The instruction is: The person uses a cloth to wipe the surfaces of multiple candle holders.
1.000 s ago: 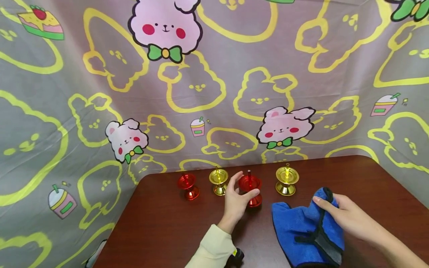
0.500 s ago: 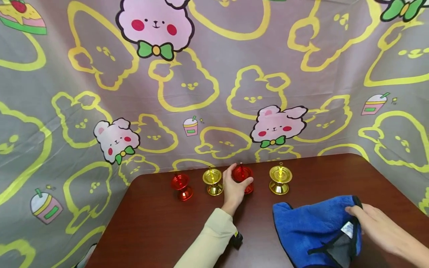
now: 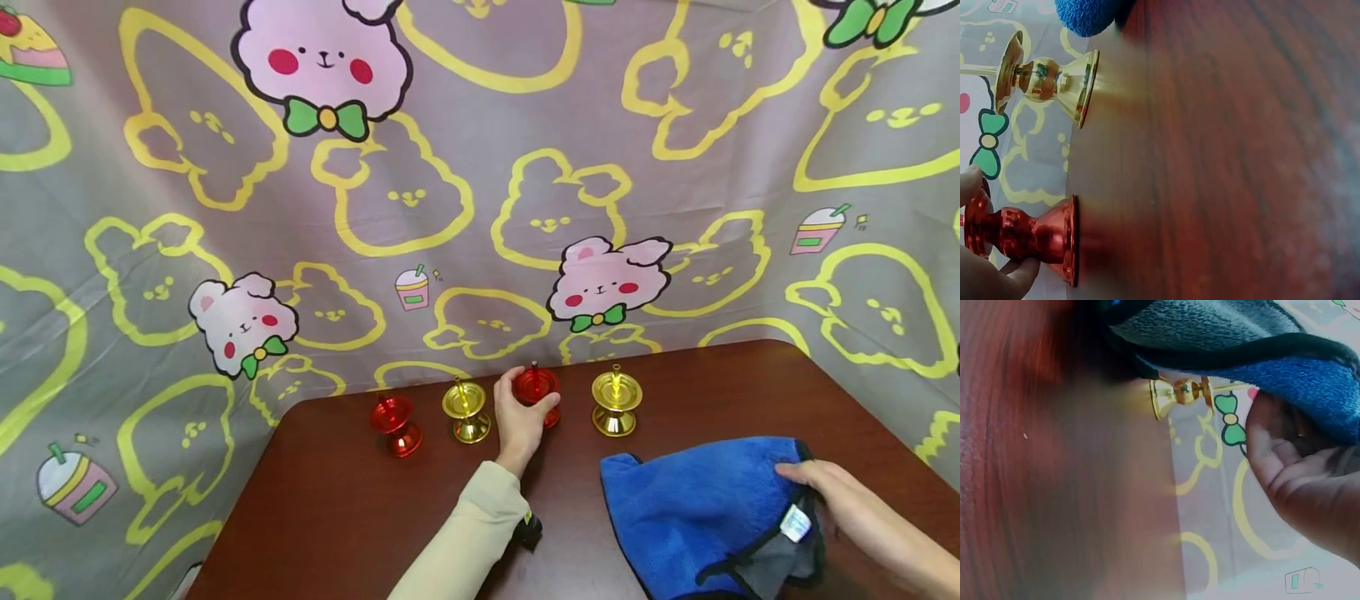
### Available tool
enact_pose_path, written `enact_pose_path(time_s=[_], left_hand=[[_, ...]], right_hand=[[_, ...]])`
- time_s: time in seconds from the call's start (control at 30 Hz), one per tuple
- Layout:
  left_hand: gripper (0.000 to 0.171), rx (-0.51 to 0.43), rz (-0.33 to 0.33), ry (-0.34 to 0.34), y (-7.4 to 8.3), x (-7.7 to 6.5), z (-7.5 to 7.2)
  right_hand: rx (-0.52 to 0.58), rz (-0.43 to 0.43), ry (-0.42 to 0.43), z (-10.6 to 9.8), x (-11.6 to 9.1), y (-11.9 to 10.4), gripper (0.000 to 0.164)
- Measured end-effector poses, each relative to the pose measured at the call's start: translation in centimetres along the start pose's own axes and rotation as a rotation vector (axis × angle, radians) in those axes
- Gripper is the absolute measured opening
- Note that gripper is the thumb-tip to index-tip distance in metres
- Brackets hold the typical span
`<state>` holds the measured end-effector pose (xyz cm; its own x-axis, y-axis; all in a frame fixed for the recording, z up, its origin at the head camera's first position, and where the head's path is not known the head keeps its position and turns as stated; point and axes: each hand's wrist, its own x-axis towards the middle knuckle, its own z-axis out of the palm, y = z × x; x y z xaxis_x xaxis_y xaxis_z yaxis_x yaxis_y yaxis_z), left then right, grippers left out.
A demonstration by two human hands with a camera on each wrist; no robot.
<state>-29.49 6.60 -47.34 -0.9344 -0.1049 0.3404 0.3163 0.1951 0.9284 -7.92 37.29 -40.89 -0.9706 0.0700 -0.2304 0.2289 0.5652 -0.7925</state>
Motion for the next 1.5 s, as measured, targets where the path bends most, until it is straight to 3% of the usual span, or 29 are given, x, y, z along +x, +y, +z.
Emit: enact_pose_path(time_s=[0.13,0.33,0.5,0.63,0.77,0.87,1.0,1.07,1.13,1.27,1.37,1.5], left_hand=[[0.067,0.011,0.012,0.005,-0.3,0.0,0.0],[0.067,0.033,0.022,-0.003,-0.3,-0.4,-0.1],[0.071,0.051,0.037,-0.009,-0.2,-1.0,-0.4],[0.088,0.036,0.039,-0.042,0.1,-2.3,-0.8],[0.099,-0.017,0.009,-0.040,1.1,-4.4,-1.2],[0.082,-0.054,0.030,0.012,2.0,-5.9,-1.2],[0.047,-0.057,0.087,0.058,2.7,-7.3,-1.1],[0.040,-0.067,0.082,0.011,2.7,-7.6,-0.7],[0.037,-0.082,0.058,-0.086,2.6,-7.6,-0.2],[0.044,-0.050,-0.002,-0.267,2.2,-7.1,1.5],[0.054,-0.012,-0.021,-0.308,1.9,-6.6,3.0],[0.063,0.027,-0.039,-0.281,1.8,-5.7,4.7]], right_hand=[[0.092,0.006,-0.021,0.4,-0.1,-0.3,0.046],[0.069,0.005,-0.050,0.4,0.0,-0.4,0.047],[0.073,-0.088,-0.063,0.1,0.6,0.6,0.051],[0.109,-0.124,-0.075,0.2,0.6,0.9,0.048],[0.137,-0.039,-0.085,0.3,0.3,0.5,0.050],[0.199,0.035,-0.100,0.2,0.1,0.3,0.047],[0.312,0.050,-0.123,0.1,0.2,0.6,0.056],[0.354,0.034,-0.109,0.1,0.3,0.8,0.059],[0.390,0.012,-0.111,0.0,0.3,1.1,0.062],[0.411,-0.004,-0.070,-0.3,0.1,1.3,0.068],[0.405,0.006,-0.041,-0.5,-0.1,1.3,0.070],[0.411,0.011,-0.024,-0.8,-0.4,1.5,0.070]])
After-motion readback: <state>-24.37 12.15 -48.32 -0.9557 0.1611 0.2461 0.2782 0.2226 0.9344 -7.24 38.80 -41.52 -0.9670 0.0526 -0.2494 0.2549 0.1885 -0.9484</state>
